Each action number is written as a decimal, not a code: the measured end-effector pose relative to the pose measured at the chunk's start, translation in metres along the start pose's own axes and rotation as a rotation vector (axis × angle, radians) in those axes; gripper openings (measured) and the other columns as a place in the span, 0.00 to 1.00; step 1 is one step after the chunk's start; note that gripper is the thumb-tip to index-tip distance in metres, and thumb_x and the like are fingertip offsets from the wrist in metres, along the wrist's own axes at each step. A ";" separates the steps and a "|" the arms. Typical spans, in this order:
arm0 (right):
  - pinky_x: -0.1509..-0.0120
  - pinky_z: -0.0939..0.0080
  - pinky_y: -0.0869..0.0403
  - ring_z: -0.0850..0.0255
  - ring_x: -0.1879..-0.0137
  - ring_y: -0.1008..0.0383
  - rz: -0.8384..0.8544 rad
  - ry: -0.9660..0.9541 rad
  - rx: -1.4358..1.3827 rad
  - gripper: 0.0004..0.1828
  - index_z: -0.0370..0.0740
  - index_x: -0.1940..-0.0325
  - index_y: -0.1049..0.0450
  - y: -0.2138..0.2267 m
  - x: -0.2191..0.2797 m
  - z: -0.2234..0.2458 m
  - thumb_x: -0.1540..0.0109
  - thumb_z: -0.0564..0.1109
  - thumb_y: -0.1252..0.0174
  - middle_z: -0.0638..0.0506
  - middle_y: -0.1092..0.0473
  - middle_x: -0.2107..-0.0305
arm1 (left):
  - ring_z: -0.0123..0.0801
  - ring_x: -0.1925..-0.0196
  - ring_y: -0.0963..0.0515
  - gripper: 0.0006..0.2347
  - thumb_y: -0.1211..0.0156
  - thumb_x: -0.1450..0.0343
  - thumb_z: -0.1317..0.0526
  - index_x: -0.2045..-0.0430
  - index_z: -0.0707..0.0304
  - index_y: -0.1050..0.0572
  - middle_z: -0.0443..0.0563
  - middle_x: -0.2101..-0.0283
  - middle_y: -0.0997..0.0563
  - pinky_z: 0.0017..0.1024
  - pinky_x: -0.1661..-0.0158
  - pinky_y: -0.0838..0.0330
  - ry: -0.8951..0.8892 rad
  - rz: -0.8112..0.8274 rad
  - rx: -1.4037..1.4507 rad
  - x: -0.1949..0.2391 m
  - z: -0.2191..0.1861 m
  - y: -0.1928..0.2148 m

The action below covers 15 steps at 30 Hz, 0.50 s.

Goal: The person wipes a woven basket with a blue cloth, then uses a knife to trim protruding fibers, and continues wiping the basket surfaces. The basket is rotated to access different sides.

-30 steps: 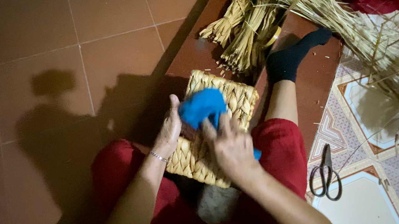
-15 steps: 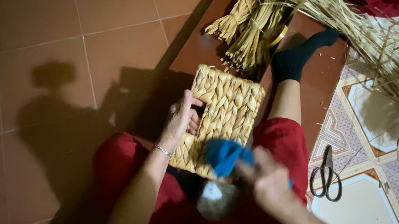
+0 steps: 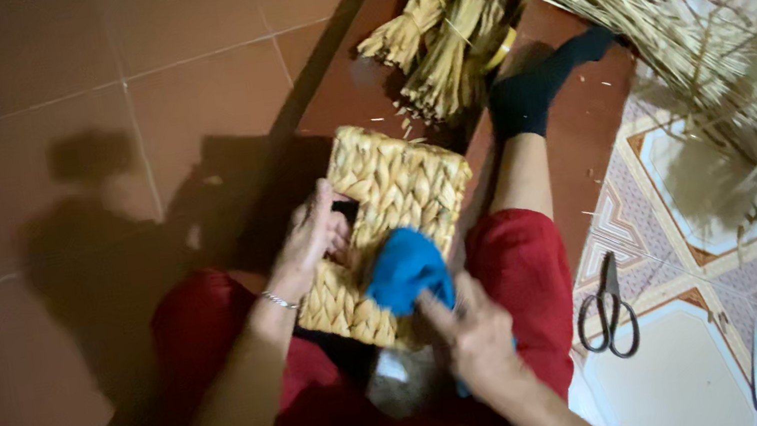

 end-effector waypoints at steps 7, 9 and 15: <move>0.67 0.47 0.26 0.42 0.62 0.29 0.036 0.086 -0.197 0.30 0.40 0.45 0.23 -0.007 0.040 0.023 0.53 0.41 0.36 0.39 0.36 0.64 | 0.27 0.57 0.18 0.29 0.55 0.29 0.39 0.45 0.63 0.26 0.47 0.54 0.18 0.33 0.61 0.22 0.024 0.001 -0.078 -0.020 -0.044 0.002; 0.67 0.48 0.26 0.43 0.61 0.29 0.036 0.099 -0.232 0.26 0.41 0.47 0.23 -0.009 0.044 0.026 0.50 0.41 0.34 0.39 0.36 0.65 | 0.23 0.52 0.19 0.27 0.52 0.26 0.42 0.48 0.68 0.23 0.48 0.51 0.16 0.28 0.51 0.26 -0.050 0.020 -0.017 -0.019 -0.060 -0.008; 0.68 0.50 0.26 0.46 0.62 0.27 0.030 0.058 -0.462 0.14 0.44 0.55 0.21 -0.013 0.057 0.025 0.44 0.41 0.30 0.42 0.34 0.65 | 0.26 0.50 0.19 0.20 0.44 0.25 0.50 0.52 0.72 0.19 0.52 0.51 0.15 0.28 0.46 0.29 -0.144 -0.088 0.067 0.014 -0.070 -0.020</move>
Point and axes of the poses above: each hand's wrist, its own x-axis away from the middle knuckle, its own y-axis out of the back of the hand, z = x × y, the point moved 3 cm from there along -x, towards the middle knuckle
